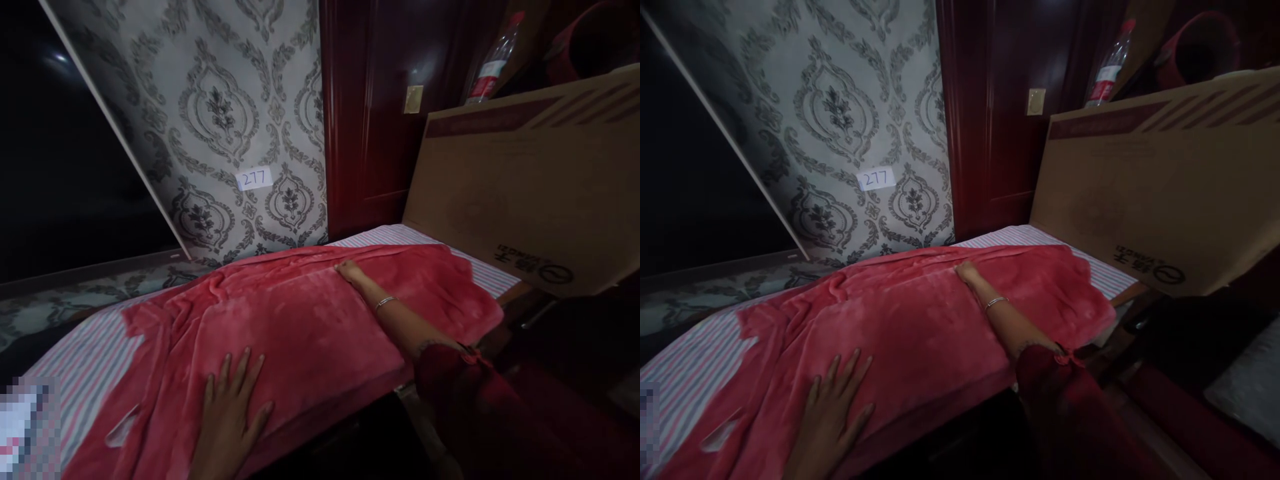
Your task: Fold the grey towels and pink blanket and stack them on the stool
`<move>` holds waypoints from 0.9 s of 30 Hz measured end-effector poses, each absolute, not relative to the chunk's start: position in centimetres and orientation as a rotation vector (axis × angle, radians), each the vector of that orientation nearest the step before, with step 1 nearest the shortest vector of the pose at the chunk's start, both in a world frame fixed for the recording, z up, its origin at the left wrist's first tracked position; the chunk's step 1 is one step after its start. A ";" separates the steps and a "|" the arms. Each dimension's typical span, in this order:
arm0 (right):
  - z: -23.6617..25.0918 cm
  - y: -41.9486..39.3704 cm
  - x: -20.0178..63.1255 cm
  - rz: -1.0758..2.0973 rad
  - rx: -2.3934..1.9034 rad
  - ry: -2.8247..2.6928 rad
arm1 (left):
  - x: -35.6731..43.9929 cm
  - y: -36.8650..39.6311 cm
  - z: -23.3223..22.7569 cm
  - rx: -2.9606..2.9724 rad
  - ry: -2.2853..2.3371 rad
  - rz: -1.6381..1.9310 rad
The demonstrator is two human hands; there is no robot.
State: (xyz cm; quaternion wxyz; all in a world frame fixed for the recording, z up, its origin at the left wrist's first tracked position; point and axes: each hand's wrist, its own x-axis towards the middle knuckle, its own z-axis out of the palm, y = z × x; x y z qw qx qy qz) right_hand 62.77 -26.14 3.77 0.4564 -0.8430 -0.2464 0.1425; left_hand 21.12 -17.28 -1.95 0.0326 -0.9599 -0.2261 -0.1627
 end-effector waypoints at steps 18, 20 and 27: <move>3.7 -31.8 59.2 0.579 -1.943 -0.470 | 21.7 -17.9 -0.5 -2.998 -0.716 -0.447; 4.0 -33.9 57.9 0.652 -1.896 -0.488 | 21.8 -18.1 -0.3 -2.999 -0.727 -0.438; 2.7 -41.5 53.5 0.828 -1.673 -0.630 | 22.0 -18.3 0.0 -3.021 -0.743 -0.439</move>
